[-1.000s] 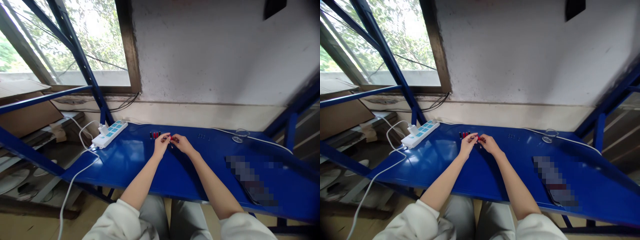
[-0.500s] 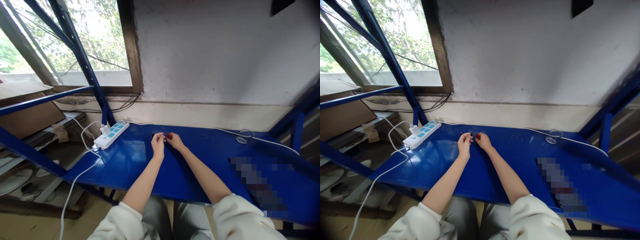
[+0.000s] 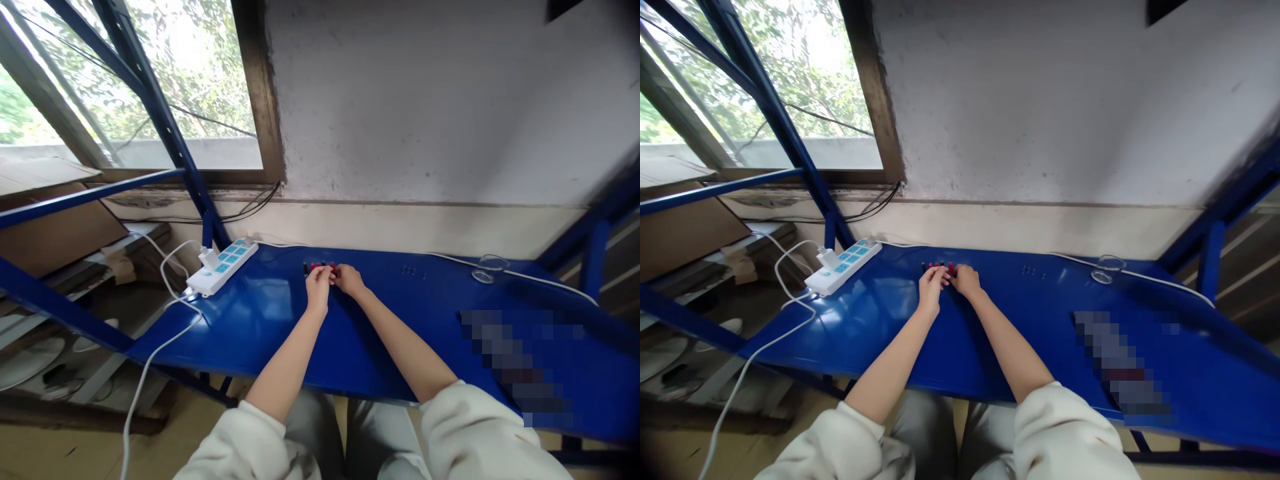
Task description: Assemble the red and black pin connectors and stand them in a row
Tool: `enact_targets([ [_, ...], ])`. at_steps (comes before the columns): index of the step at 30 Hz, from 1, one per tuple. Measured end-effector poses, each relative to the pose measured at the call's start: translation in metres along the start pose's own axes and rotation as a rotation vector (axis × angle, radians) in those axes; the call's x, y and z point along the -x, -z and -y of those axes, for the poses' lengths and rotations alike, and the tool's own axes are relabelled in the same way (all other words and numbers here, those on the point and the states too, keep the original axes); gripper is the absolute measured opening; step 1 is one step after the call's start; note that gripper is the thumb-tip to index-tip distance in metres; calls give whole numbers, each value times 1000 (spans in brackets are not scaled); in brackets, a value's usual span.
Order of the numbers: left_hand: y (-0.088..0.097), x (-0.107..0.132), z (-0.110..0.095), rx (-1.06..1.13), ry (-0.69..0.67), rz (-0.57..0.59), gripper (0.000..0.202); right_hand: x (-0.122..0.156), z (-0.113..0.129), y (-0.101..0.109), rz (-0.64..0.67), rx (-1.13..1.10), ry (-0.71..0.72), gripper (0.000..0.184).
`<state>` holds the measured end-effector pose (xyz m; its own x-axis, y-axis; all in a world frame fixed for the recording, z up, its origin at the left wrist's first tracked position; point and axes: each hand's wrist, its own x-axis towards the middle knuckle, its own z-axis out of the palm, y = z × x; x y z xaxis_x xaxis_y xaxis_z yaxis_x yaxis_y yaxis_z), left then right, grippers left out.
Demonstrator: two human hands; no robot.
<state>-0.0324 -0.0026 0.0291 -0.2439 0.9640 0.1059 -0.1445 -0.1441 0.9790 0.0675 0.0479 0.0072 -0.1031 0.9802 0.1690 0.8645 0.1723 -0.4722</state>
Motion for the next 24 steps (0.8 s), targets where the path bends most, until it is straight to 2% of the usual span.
enact_targets([
  [2, 1, 1, 3, -160, -92, 37, 18, 5, -5, 7, 8, 1, -26, 20],
  [4, 1, 4, 8, -336, -248, 82, 17, 12, -12, 16, -20, -19, -71, 23],
  [6, 1, 8, 11, -468, -380, 143, 15, 22, -21, 26, -76, -55, -105, 19],
  [8, 1, 12, 13, -543, -452, 218, 14, 34, -30, 35, -119, -98, -112, 14],
  [11, 0, 15, 15, -597, -494, 310, 16, 52, -39, 43, -211, -180, -59, 14],
  [15, 0, 15, 16, -596, -498, 339, 14, 67, -43, 40, -327, -225, 56, 20],
  [24, -1, 17, 17, -624, -534, 361, 13, 67, -45, 32, -328, -131, 115, 22],
])
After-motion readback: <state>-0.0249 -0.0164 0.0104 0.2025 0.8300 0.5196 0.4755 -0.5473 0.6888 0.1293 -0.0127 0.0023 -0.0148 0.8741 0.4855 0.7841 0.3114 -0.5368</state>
